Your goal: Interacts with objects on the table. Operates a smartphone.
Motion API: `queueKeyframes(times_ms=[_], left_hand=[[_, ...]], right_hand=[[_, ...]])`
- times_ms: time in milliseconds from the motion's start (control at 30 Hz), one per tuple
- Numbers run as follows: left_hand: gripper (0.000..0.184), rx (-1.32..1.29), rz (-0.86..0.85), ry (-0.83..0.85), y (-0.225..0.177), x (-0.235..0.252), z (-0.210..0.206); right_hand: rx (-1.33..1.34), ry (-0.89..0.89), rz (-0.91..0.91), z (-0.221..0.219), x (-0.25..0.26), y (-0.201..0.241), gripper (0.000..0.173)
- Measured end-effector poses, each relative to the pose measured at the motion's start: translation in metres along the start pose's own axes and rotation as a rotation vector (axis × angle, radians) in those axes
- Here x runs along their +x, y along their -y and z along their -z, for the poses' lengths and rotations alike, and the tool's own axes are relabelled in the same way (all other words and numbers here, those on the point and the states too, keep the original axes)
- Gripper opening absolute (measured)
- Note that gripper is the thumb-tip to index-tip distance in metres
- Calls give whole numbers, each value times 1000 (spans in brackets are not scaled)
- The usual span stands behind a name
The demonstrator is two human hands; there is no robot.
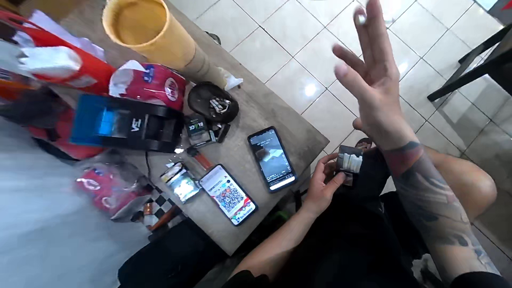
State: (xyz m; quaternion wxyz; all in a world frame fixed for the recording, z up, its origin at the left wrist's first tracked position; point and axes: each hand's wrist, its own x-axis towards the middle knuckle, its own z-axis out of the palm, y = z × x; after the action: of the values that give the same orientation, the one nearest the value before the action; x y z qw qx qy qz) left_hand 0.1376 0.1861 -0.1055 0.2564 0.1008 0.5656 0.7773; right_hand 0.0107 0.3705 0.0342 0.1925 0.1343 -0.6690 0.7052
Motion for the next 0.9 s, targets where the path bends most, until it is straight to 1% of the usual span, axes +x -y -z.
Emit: queueKeyframes(times_ms=[67,133,267,367,467,600,733,833,900], left_hand=[[54,-90,73,-21,5,2,-4],[54,-104,87,-6,6,3,-7],[52,43,-39,23,0,4,-14],[50,153,-127,25,-8,6,-17],[51,259,-159,22,-17,7,-19],[47,315,-161,2,-25,8,-21],[41,306,-141,-8,-30,7,-24],[45,254,-112,1,-32,7,-26],[49,228,-88,2,-34,7,-26]], right_hand=[[-41,16,-78,23,-34,0,88],[-50,-18,-192,39,-70,0,89],[-54,-89,-404,60,-135,-11,92],[66,-153,-507,67,-174,-25,92],[270,-199,-575,66,-197,-28,101],[445,-243,-565,65,-203,-30,112],[446,-316,-486,61,-202,-33,116],[415,-350,-443,55,-203,-35,119],[401,-335,-405,54,-204,-36,121]])
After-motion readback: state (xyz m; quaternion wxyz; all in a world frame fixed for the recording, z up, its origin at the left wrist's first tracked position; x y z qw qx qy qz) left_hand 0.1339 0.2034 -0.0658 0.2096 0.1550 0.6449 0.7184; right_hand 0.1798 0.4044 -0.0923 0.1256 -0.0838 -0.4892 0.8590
